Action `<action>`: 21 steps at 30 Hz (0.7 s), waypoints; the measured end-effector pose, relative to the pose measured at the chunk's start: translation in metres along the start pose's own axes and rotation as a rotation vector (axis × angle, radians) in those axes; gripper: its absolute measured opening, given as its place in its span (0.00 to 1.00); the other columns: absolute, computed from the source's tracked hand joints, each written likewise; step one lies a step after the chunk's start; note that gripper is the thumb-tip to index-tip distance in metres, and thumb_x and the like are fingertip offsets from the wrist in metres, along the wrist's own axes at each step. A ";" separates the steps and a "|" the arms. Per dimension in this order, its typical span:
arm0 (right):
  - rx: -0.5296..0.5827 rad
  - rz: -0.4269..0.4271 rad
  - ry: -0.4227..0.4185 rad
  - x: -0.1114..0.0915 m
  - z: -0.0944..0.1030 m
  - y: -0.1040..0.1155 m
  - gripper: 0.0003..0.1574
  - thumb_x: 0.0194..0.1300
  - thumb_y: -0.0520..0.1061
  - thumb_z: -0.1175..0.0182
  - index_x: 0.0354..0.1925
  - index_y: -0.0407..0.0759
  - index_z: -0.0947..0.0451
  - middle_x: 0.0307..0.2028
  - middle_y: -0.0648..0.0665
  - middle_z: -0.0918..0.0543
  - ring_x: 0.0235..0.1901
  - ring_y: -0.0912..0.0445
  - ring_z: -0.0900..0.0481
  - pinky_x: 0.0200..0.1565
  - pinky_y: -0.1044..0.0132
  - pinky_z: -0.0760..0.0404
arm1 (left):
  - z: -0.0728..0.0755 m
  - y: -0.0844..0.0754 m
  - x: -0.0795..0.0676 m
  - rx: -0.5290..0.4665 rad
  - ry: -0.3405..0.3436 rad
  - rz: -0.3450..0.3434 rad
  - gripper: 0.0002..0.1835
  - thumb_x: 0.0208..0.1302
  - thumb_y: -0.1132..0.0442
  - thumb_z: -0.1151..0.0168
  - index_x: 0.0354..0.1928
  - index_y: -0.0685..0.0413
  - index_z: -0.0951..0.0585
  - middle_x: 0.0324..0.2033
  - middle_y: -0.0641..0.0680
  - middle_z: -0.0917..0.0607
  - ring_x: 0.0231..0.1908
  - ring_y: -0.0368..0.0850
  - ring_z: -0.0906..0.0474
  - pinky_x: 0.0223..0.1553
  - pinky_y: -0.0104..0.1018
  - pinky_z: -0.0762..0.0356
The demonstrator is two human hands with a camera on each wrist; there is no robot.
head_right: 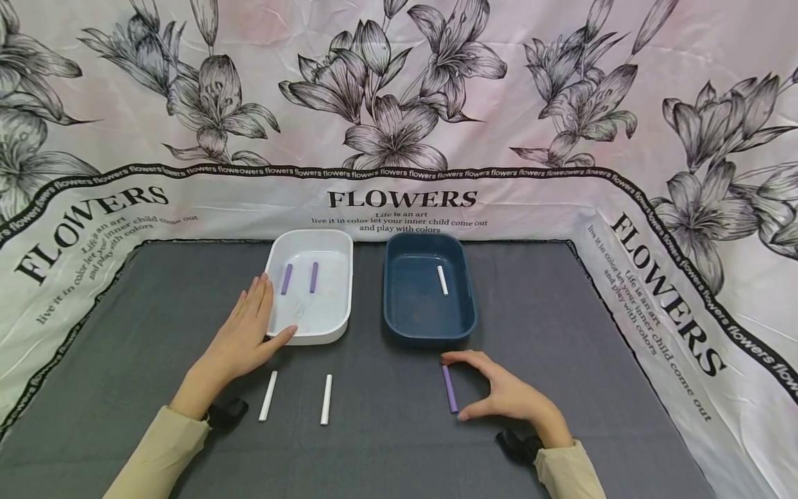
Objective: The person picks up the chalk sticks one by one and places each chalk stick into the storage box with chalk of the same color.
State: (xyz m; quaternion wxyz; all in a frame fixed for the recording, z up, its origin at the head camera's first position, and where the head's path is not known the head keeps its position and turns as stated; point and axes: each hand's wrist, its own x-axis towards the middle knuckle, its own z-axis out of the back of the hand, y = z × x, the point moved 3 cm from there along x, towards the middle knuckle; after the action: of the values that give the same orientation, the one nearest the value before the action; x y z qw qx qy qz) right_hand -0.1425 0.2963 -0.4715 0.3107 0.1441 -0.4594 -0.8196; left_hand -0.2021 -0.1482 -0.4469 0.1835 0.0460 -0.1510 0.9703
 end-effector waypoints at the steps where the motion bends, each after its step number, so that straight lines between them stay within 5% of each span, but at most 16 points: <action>1: -0.027 -0.002 0.013 0.000 -0.001 0.000 0.55 0.52 0.47 0.22 0.73 0.45 0.38 0.68 0.45 0.31 0.68 0.58 0.39 0.64 0.75 0.41 | 0.000 0.000 0.000 -0.001 -0.001 -0.001 0.55 0.70 0.34 0.51 0.75 0.72 0.58 0.76 0.68 0.61 0.76 0.61 0.66 0.74 0.55 0.63; 14: -0.200 -0.027 -0.016 0.002 -0.010 0.003 0.54 0.52 0.58 0.24 0.72 0.52 0.36 0.67 0.51 0.35 0.65 0.54 0.40 0.61 0.57 0.35 | 0.000 0.000 0.001 0.000 -0.002 -0.007 0.55 0.69 0.34 0.51 0.75 0.72 0.59 0.76 0.67 0.61 0.76 0.60 0.66 0.74 0.54 0.63; 21: -0.197 -0.021 -0.021 0.004 -0.009 0.003 0.51 0.53 0.56 0.24 0.71 0.50 0.34 0.65 0.51 0.33 0.64 0.54 0.39 0.62 0.61 0.36 | 0.002 0.000 0.001 0.003 -0.002 -0.001 0.55 0.69 0.34 0.51 0.75 0.72 0.59 0.76 0.68 0.61 0.76 0.61 0.66 0.74 0.55 0.62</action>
State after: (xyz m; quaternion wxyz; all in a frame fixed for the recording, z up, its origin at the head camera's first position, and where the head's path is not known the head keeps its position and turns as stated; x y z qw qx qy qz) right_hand -0.1399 0.2862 -0.4739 0.3099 0.1090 -0.3785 -0.8654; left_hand -0.2029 -0.1482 -0.4453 0.1837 0.0473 -0.1500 0.9703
